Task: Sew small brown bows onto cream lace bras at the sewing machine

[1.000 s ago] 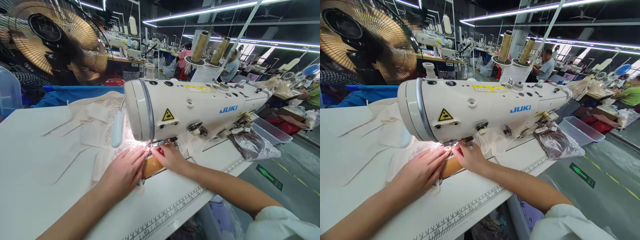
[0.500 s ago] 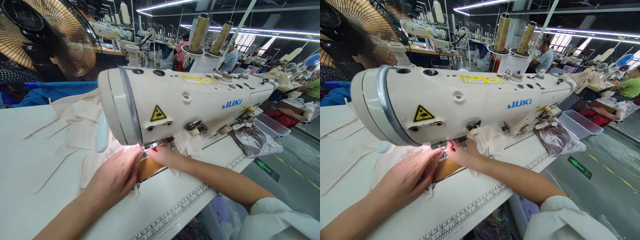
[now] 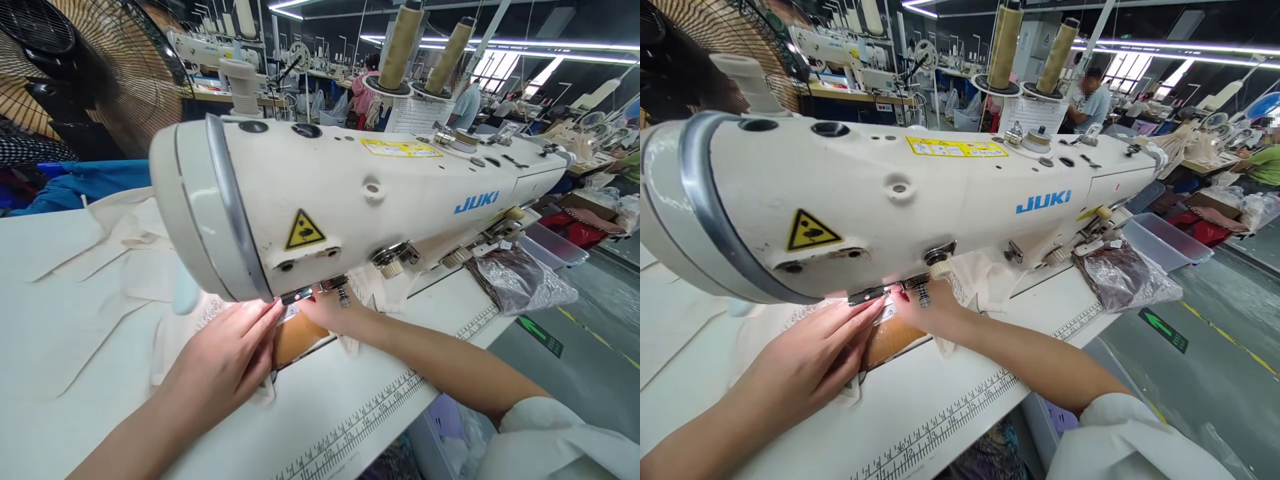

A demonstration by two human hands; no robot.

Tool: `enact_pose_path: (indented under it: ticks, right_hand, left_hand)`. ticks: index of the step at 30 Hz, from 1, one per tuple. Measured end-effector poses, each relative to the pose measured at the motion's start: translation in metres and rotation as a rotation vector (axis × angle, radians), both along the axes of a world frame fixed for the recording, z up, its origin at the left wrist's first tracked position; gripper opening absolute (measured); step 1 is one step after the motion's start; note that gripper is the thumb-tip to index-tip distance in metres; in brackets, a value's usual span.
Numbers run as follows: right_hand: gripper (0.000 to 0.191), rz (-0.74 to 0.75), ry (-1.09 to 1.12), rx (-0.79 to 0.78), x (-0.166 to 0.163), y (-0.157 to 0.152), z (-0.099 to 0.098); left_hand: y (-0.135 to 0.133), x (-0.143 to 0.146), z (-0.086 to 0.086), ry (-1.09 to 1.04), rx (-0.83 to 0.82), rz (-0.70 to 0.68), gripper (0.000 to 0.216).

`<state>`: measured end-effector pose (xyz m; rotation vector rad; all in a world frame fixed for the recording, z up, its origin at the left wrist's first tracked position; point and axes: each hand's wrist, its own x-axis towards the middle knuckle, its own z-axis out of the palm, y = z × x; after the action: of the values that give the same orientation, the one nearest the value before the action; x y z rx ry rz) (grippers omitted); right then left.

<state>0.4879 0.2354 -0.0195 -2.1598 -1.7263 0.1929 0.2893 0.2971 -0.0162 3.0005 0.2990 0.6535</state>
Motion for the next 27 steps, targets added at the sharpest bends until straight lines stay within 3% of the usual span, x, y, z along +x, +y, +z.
enact_pose_path:
  ticks: [19,27]
  right_hand:
    - [0.02,0.004,0.026,0.033,0.007,0.0,-0.006]
    - [0.02,-0.092,0.012,0.007,0.002,0.002,-0.005]
  left_hand:
    - [-0.004,0.005,0.002,-0.019,0.016,0.017,0.043]
    - [-0.004,0.005,0.002,-0.024,0.003,0.025,0.045]
